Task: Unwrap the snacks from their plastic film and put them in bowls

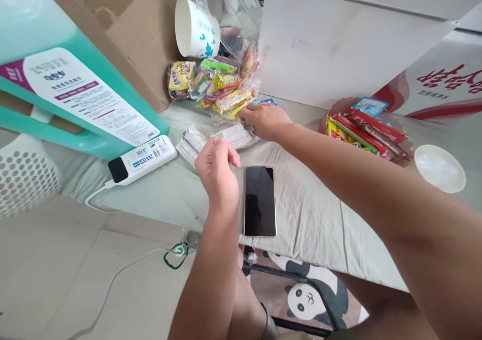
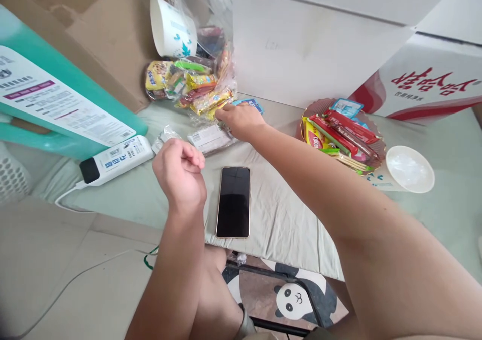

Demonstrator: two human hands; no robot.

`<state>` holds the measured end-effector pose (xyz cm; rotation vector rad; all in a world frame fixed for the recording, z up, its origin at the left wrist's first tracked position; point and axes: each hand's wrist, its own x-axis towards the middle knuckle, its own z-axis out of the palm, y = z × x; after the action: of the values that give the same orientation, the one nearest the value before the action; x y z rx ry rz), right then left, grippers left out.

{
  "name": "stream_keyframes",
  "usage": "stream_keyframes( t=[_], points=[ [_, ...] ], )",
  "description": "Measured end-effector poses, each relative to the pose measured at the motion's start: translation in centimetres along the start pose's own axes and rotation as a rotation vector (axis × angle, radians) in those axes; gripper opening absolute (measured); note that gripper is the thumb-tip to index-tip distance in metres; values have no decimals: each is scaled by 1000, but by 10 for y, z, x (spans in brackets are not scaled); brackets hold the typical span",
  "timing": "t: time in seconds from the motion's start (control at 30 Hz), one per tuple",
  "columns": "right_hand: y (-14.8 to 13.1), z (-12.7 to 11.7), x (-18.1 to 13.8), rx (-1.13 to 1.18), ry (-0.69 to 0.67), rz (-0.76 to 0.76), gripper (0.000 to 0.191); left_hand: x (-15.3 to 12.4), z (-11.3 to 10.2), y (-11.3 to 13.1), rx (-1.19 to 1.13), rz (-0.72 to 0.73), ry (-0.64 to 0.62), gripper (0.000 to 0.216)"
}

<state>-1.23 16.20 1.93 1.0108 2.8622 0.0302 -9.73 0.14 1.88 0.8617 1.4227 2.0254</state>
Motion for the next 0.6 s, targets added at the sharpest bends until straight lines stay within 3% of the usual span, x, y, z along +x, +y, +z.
stream_keyframes(
  t=[0.1,0.2,0.33,0.47,0.53,0.6],
  points=[
    [1,-9,-15,10,-70,-13,47,-2,1,1,-51,-12,-4,44],
    [6,-18,-50,50,-79,56,38,-5,5,0,-88,-35,-9,41],
    [13,-15,-131,324,236,274,34,-12,14,-5,-112,-46,-109,39],
    [10,14,-222,867,548,577,35,-30,36,-10,6,-114,-391,33],
    [4,31,-258,1169,627,602,36,-47,52,-12,91,-226,-605,21],
    [-3,46,-283,1193,719,610,33,-69,70,-15,144,-410,-817,32]
  ],
)
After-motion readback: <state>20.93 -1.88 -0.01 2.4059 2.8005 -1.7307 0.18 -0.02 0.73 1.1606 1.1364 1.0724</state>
